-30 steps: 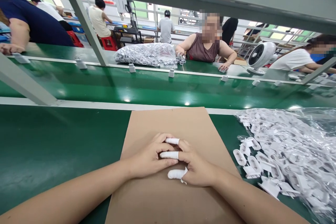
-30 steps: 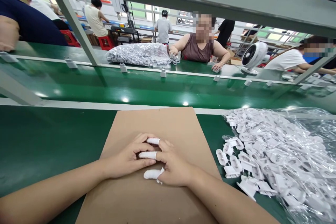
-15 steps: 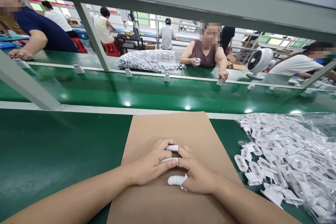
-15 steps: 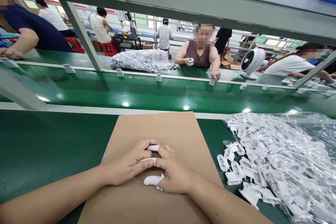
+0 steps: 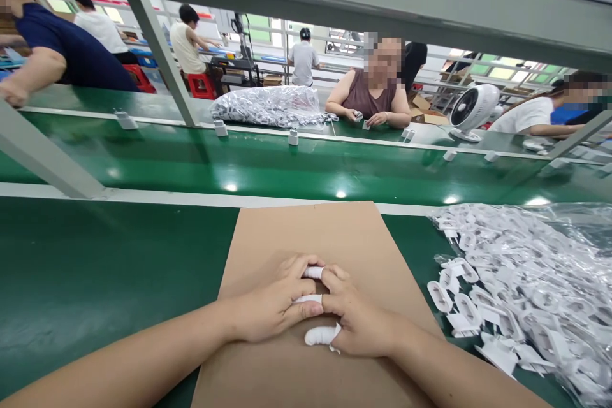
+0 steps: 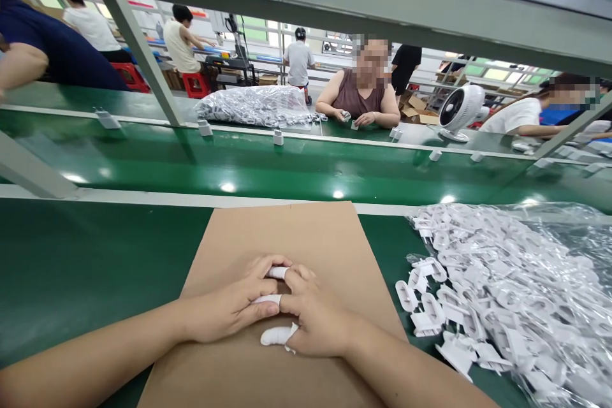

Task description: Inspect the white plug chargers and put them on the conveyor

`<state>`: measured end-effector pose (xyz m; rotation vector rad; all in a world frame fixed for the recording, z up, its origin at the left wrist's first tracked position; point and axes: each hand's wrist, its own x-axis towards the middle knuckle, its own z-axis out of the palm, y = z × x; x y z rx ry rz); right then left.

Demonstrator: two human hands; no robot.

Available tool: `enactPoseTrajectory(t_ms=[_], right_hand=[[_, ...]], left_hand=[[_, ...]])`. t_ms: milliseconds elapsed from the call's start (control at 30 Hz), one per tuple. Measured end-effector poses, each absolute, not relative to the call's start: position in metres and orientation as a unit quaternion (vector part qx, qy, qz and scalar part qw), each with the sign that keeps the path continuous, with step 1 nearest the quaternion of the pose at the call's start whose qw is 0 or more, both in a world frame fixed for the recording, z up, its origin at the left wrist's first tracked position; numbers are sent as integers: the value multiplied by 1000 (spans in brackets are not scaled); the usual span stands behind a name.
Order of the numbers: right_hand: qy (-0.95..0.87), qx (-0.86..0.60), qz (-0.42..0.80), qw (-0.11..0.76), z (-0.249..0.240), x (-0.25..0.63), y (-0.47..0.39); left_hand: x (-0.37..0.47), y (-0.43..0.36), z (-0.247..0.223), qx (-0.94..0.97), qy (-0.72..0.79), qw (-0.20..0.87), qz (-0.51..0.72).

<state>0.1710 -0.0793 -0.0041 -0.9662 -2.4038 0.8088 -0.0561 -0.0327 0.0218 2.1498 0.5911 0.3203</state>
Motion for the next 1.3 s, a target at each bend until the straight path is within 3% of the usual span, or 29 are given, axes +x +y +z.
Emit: enactPoseTrajectory(t_ms=[833, 1300], right_hand=[[-900, -337, 225, 161, -5, 168, -78], [-894, -343, 221, 186, -9, 169, -72]], left_hand=[[-58, -32, 22, 844, 237, 467, 118], [-59, -25, 28, 874, 220, 428, 66]])
